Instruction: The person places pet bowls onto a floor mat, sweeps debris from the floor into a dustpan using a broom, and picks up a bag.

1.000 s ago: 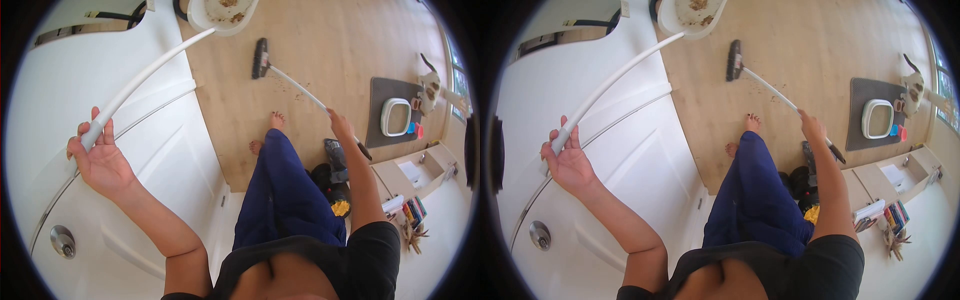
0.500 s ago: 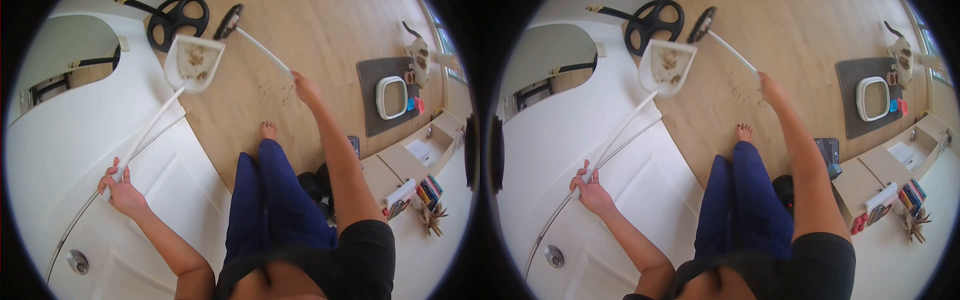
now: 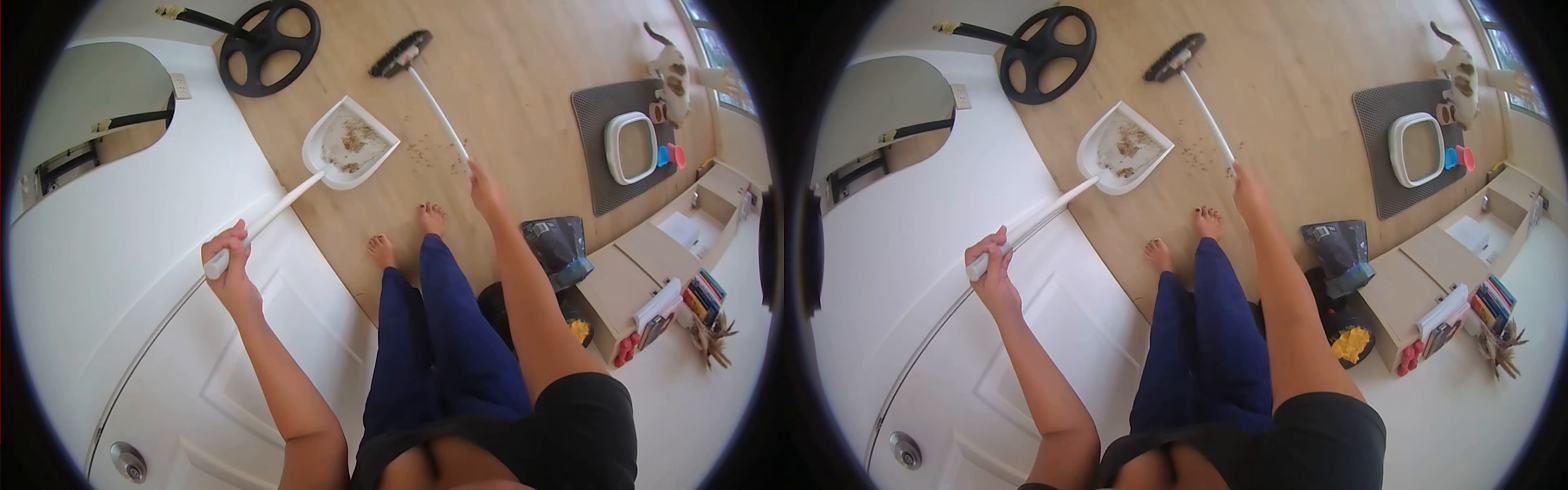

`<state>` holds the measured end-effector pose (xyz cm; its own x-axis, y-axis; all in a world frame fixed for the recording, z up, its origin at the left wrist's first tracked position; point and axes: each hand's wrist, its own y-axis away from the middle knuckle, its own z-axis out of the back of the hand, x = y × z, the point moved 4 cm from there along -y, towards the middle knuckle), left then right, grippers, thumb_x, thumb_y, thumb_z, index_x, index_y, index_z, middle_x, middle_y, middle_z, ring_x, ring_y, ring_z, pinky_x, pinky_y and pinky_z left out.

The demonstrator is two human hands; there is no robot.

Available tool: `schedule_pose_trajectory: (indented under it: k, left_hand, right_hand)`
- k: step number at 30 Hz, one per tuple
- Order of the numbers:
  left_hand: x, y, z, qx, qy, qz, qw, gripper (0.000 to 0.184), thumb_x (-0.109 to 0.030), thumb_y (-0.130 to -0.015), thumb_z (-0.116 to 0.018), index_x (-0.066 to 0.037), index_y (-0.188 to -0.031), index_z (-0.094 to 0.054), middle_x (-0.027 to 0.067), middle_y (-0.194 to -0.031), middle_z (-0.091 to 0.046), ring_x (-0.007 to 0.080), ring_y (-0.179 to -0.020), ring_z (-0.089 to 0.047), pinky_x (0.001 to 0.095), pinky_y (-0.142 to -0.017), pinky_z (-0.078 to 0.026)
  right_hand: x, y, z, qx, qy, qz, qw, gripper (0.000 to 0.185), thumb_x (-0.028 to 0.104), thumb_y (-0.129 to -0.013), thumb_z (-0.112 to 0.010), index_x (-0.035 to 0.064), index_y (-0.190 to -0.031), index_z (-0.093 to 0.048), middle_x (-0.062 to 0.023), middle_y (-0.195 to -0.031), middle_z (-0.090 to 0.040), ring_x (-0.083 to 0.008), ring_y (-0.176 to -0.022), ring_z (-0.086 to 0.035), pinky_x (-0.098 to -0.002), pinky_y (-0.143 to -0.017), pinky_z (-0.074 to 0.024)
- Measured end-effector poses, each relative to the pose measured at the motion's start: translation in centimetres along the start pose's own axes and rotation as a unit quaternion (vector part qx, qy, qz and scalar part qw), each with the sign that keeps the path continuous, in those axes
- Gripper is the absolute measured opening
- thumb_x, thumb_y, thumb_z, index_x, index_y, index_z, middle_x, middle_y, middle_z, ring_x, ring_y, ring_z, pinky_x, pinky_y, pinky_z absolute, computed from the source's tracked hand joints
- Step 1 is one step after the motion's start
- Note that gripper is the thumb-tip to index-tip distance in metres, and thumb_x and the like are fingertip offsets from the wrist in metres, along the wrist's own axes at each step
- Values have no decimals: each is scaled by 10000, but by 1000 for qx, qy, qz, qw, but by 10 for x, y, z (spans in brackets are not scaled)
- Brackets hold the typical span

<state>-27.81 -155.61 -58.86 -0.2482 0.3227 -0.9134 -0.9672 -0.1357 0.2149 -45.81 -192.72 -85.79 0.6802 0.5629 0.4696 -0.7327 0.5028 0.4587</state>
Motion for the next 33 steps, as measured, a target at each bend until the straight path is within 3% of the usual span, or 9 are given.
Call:
schedule_pose_trajectory:
  k: [3,5,12,16,20,23,26,29,33]
  left_hand:
    - [0,-8,-9,42,1,-13,999,95,-158,-863,-573,-105,-871,-495,53,-958,-578,274,-1102,-521,371,-840,-421]
    - [-4,-15,-13,58,2,-22,998,99,-157,-858,-581,-102,-868,-499,55,-956,-581,272,-1100,-523,371,-845,-421]
    - [-12,-25,-37,79,-20,-26,996,115,-167,-857,-586,-83,-841,-509,69,-974,-584,256,-1078,-533,358,-867,-421]
    - [-16,-31,-45,71,-5,1,997,70,-69,-837,-572,-57,-817,-506,107,-958,-582,249,-1048,-547,332,-890,-425]
    - [-14,-43,-52,89,-37,13,995,102,-129,-845,-568,-63,-813,-497,103,-951,-574,235,-1057,-545,279,-812,-424]
    - [-20,-43,-56,79,-56,33,995,108,-129,-845,-570,-61,-812,-492,96,-923,-567,228,-1060,-543,263,-761,-416]
    - [-14,-45,-52,108,-75,46,990,123,-182,-863,-568,-107,-826,-477,54,-942,-570,214,-1106,-520,307,-848,-411]
    - [-14,-42,-54,95,-43,25,994,122,-141,-848,-569,-63,-805,-486,92,-891,-568,225,-1073,-533,241,-710,-390]
    - [-16,-41,-57,95,-55,37,993,115,-134,-846,-570,-79,-810,-476,85,-889,-569,250,-1103,-517,244,-740,-390]
  right_hand:
    - [-5,51,39,51,15,-50,997,400,207,-897,-442,211,-1296,-411,-204,-942,-595,-373,-881,-577,-454,-742,-457]
    - [19,67,79,110,81,-195,971,394,216,-903,-431,198,-1295,-403,-202,-1021,-576,-358,-947,-560,-457,-767,-453]
    - [8,-50,125,-49,82,-63,993,393,107,-857,-406,65,-1247,-416,-240,-1083,-531,-405,-988,-528,-467,-818,-446]
    - [19,-114,154,-73,106,-93,987,352,71,-844,-390,51,-1187,-465,-249,-1116,-510,-388,-1012,-522,-453,-823,-450]
    - [7,-145,146,-82,134,-131,979,294,130,-877,-399,53,-1141,-502,-198,-1140,-510,-385,-997,-529,-461,-808,-455]
    - [-10,-105,114,-22,36,-171,984,307,168,-896,-393,80,-1177,-475,-178,-1129,-508,-383,-981,-533,-473,-800,-454]
    - [-40,-12,70,-8,140,-77,987,461,65,-845,-395,133,-1300,-372,-204,-1117,-494,-387,-983,-532,-475,-802,-452]
    - [-38,69,93,52,67,-110,990,530,44,-822,-445,135,-1333,-336,-208,-1085,-495,-386,-968,-534,-455,-795,-447]
    - [-37,72,129,53,55,-141,987,520,44,-826,-440,129,-1329,-343,-229,-1073,-490,-394,-968,-526,-451,-802,-438]
